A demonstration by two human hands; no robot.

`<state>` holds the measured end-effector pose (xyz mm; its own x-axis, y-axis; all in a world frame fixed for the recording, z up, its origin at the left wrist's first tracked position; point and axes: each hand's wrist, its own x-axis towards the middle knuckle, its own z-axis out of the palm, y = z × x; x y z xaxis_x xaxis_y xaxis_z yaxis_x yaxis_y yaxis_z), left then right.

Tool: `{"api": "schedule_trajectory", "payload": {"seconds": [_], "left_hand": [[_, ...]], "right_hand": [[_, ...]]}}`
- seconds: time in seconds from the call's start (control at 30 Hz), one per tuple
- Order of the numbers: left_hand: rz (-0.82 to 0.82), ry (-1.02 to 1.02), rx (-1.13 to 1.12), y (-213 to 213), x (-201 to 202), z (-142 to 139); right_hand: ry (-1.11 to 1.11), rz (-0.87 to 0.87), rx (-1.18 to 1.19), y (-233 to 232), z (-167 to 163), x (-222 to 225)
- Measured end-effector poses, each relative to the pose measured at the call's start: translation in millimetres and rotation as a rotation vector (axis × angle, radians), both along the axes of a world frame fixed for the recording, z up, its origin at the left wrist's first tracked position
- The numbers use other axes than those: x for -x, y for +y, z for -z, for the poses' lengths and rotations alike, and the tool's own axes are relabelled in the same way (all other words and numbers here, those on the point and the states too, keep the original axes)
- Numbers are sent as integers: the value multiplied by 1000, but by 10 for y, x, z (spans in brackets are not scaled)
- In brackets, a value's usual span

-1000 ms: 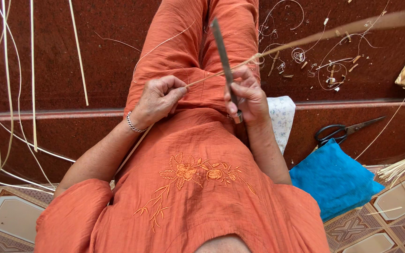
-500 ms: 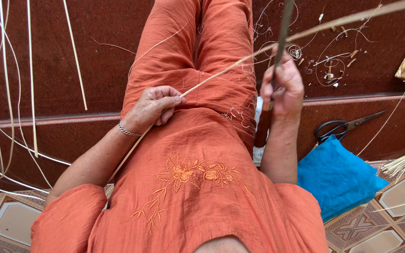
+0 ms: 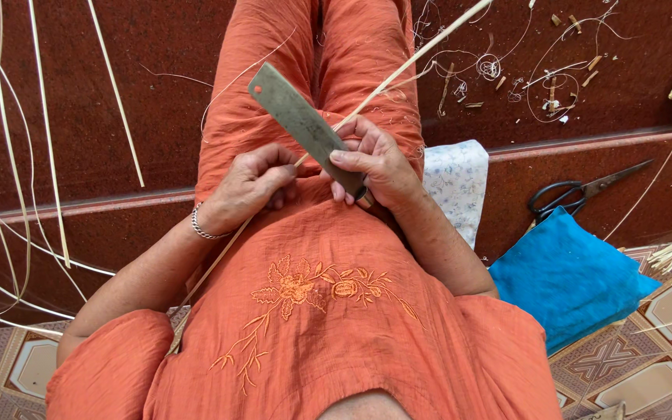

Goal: The person sits on the floor and uses a knife to shave thin strips from bamboo rods. They hold the rod with one hand and draw the knife along its length to remove thin layers, producing fine shavings that fall to the floor.

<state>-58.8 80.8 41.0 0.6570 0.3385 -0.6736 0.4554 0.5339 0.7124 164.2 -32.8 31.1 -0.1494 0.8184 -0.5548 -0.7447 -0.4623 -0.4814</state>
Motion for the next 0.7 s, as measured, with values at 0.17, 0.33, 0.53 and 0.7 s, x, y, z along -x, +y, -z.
{"api": "schedule_trajectory", "payload": {"seconds": [0.17, 0.33, 0.53, 0.7], "left_hand": [[-85, -278, -187, -57, -73, 118], [-135, -244, -87, -129, 6, 161], [-32, -144, -175, -186, 221, 31], [-71, -64, -60, -196, 238, -45]], "right_hand": [[21, -35, -29, 6, -71, 70], [-3, -68, -48, 17, -94, 126], [3, 1, -12, -17, -56, 149], [41, 52, -18, -28, -29, 88]]}}
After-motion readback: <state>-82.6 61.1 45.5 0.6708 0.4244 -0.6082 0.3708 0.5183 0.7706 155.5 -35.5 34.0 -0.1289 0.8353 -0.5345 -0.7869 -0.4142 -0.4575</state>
